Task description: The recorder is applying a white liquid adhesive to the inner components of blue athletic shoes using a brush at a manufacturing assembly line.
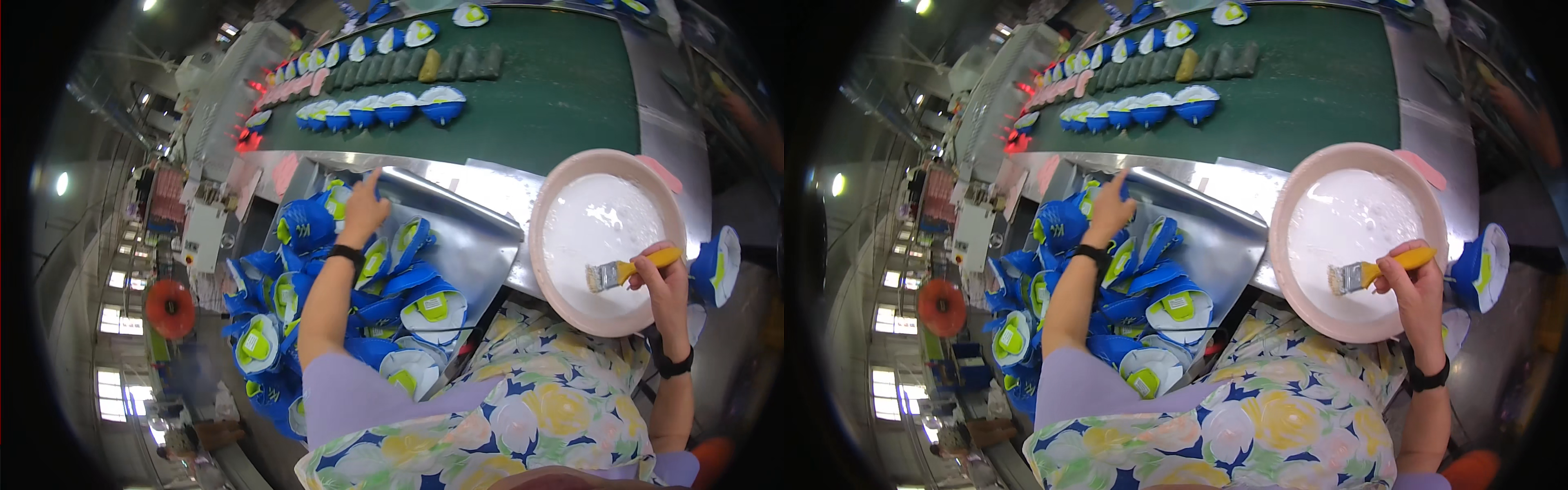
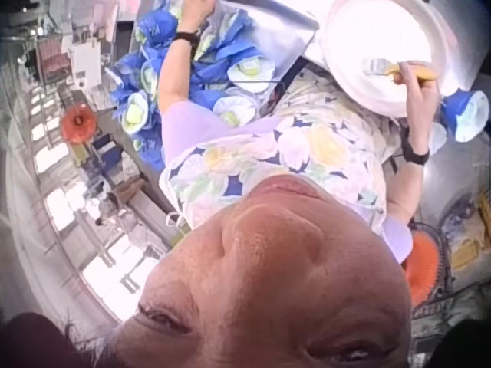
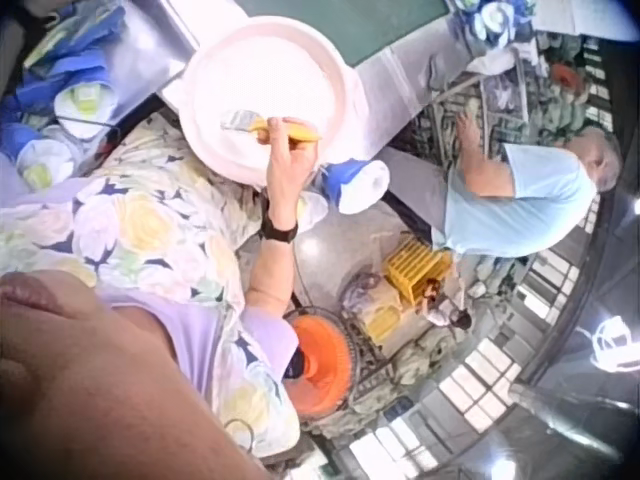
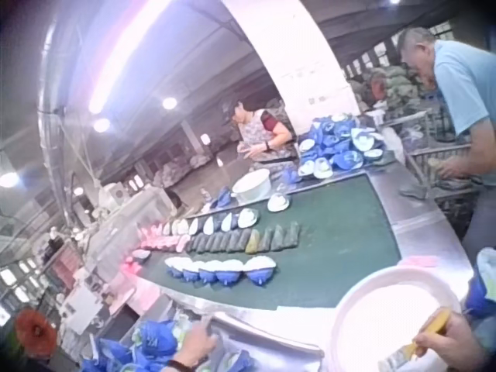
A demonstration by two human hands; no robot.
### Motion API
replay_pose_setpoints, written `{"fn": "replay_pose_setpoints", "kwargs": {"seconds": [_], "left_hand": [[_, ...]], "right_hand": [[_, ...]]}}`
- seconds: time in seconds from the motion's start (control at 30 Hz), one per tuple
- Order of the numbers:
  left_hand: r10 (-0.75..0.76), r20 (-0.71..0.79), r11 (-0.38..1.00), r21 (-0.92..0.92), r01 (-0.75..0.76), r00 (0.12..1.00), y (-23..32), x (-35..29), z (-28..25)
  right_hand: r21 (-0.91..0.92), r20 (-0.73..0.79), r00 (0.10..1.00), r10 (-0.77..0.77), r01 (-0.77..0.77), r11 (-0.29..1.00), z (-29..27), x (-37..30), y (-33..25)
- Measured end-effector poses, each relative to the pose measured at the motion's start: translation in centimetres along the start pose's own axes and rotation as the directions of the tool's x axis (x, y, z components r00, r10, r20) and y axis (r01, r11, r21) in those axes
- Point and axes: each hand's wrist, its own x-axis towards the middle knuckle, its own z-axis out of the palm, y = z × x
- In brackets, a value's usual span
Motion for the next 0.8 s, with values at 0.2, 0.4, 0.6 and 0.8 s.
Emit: {"fn": "replay_pose_setpoints", "kwargs": {"seconds": [0.2, 0.4, 0.6, 0.8], "left_hand": [[0.25, 0.373, -0.205, -0.882, 0.425, 0.894, 10.9, 0.4, -7.1], [0.203, 0.765, 0.242, -0.644, 0.725, 0.612, 12.3, -6.8, 1.2], [0.536, 0.006, 0.844, 0.024, -0.536, 0.844, 15.3, -7.7, 0.9], [0.803, 0.211, 0.595, -0.244, -0.766, 0.557, 16.4, -5.2, 0.3]], "right_hand": [[-0.081, 0.042, 0.993, -0.108, 0.112, 0.99, 0.9, 0.4, -1.0], [-0.259, 0.06, 0.977, -0.205, 0.214, 0.942, 1.9, 1.5, -1.2], [-0.341, 0.163, 0.913, -0.374, 0.408, 0.847, 3.4, 1.7, -0.1], [-0.547, 0.525, 0.826, -0.208, 0.514, 0.66, 3.3, 0.3, -0.4]]}}
